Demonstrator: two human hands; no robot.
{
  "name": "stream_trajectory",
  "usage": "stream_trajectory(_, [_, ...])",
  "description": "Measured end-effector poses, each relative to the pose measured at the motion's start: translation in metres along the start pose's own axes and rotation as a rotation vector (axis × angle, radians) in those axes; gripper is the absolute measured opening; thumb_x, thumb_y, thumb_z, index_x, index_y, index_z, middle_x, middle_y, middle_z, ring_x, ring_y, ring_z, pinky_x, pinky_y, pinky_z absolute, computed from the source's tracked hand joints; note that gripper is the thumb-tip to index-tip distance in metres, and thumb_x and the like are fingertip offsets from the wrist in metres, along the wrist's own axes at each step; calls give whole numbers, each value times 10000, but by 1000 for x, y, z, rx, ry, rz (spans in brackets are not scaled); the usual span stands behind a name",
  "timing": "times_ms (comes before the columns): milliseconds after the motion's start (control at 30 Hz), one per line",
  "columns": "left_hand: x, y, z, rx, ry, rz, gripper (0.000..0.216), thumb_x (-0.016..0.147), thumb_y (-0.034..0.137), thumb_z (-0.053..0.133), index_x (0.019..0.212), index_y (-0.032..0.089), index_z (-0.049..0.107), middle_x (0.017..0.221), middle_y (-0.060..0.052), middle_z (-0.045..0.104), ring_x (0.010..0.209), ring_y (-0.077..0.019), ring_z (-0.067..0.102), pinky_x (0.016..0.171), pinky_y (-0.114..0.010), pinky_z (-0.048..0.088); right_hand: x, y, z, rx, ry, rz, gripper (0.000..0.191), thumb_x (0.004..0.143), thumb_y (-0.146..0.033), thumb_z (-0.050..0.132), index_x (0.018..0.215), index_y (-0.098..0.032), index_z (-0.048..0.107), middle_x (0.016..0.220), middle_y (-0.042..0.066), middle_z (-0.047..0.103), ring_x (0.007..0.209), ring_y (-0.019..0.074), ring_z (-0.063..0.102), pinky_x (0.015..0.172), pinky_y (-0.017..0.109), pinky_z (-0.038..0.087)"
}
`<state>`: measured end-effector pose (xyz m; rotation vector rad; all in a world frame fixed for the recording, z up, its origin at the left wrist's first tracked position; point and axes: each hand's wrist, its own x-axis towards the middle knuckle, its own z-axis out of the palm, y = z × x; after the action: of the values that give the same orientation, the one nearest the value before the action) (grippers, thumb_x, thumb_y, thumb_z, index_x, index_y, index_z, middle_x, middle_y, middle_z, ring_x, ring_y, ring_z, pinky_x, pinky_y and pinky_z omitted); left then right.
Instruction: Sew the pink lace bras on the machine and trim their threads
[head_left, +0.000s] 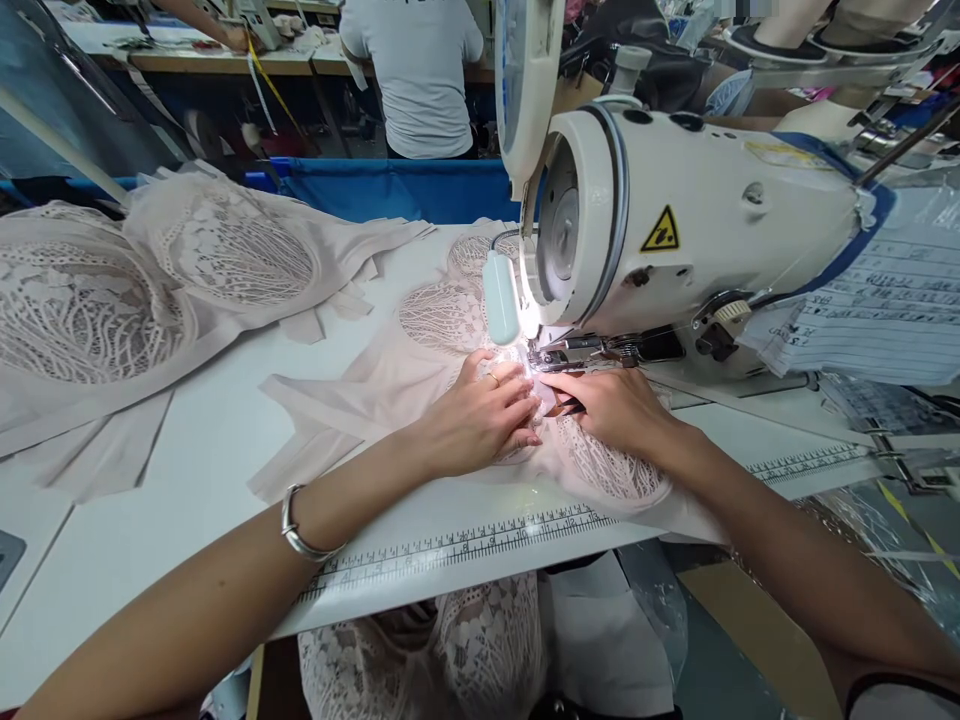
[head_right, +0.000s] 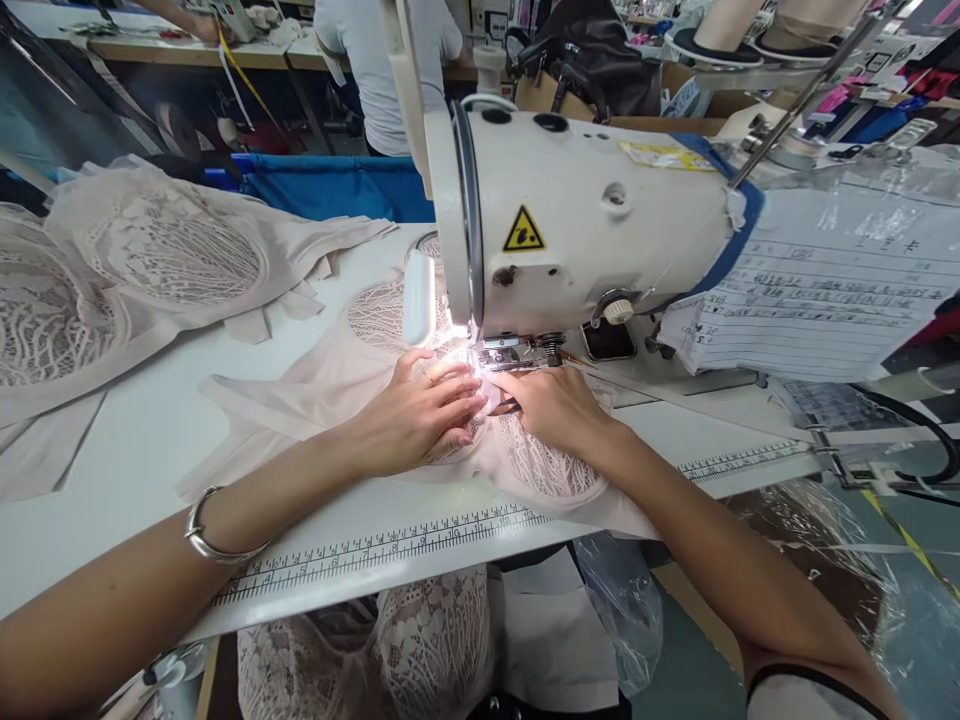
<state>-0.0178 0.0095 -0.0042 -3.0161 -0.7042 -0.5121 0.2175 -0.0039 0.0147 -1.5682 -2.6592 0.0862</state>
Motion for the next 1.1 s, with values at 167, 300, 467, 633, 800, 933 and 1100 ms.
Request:
stream_trajectory(167, [0, 0, 0, -17, -37, -1, 437, 1084, 415, 317, 1142, 153, 661, 1211, -131, 695, 1267, -329, 553, 1126, -592, 233, -1, 4, 2, -4, 73, -54, 565, 743, -48, 544, 1213, -289, 744, 1007, 5, 814, 869, 198, 729, 609, 273, 379])
stream_trajectory(300, [0, -2, 0, -25, -15, -16, 421, 1076, 425, 355, 1283, 160, 608, 1204, -137, 699, 1258, -330, 565, 1140, -620, 216, 1, 6, 0, -15, 60, -39, 607, 742, -37, 551, 1260, -304, 717, 975, -10, 815, 832, 194, 719, 584, 269, 374])
stream_trajectory(467, [0, -3, 2, -18, -6, -34, 422, 1075, 437, 349, 1226, 171, 640, 1270, -147, 677, 1284, -348, 543, 1114, -633, 237, 4, 10, -1, 24, 20, -95, 702, 693, 37, 496, 1268, -311, 698, 971, -36, 810, 837, 173, 701, 610, 252, 383])
stream_trajectory(633, [1, -3, 4, -49, -10, -33, 464, 1071, 473, 347, 1283, 159, 615, 1291, -158, 666, 1305, -361, 525, 1123, -656, 192, 6, 16, 3, -18, 51, -136, 578, 753, 8, 488, 1179, -286, 746, 931, -1, 798, 790, 168, 669, 584, 264, 340])
stream_trajectory(800, [3, -1, 1, -19, -47, -60, 462, 1079, 445, 306, 1244, 158, 628, 1182, -151, 692, 1121, -309, 608, 1089, -628, 250, -6, 18, -1, -51, 79, -45, 272, 893, -231, 584, 1121, -245, 732, 842, 18, 770, 676, 177, 610, 557, 282, 268])
stream_trajectory(933, [3, 3, 3, -8, -20, -70, 452, 1075, 440, 348, 1248, 130, 627, 1229, -165, 662, 1234, -350, 554, 1111, -629, 234, -26, 15, 1, -107, 68, -19, 264, 878, -390, 662, 1010, -164, 695, 614, 13, 667, 537, 171, 506, 524, 283, 226])
stream_trajectory(1100, [2, 4, 5, -40, 5, -60, 492, 1086, 461, 309, 1299, 121, 594, 1097, -123, 702, 1069, -296, 636, 1141, -621, 199, -36, 13, 10, -117, 222, -214, 496, 858, -19, 414, 1179, -237, 722, 595, -18, 612, 555, 147, 468, 561, 291, 249])
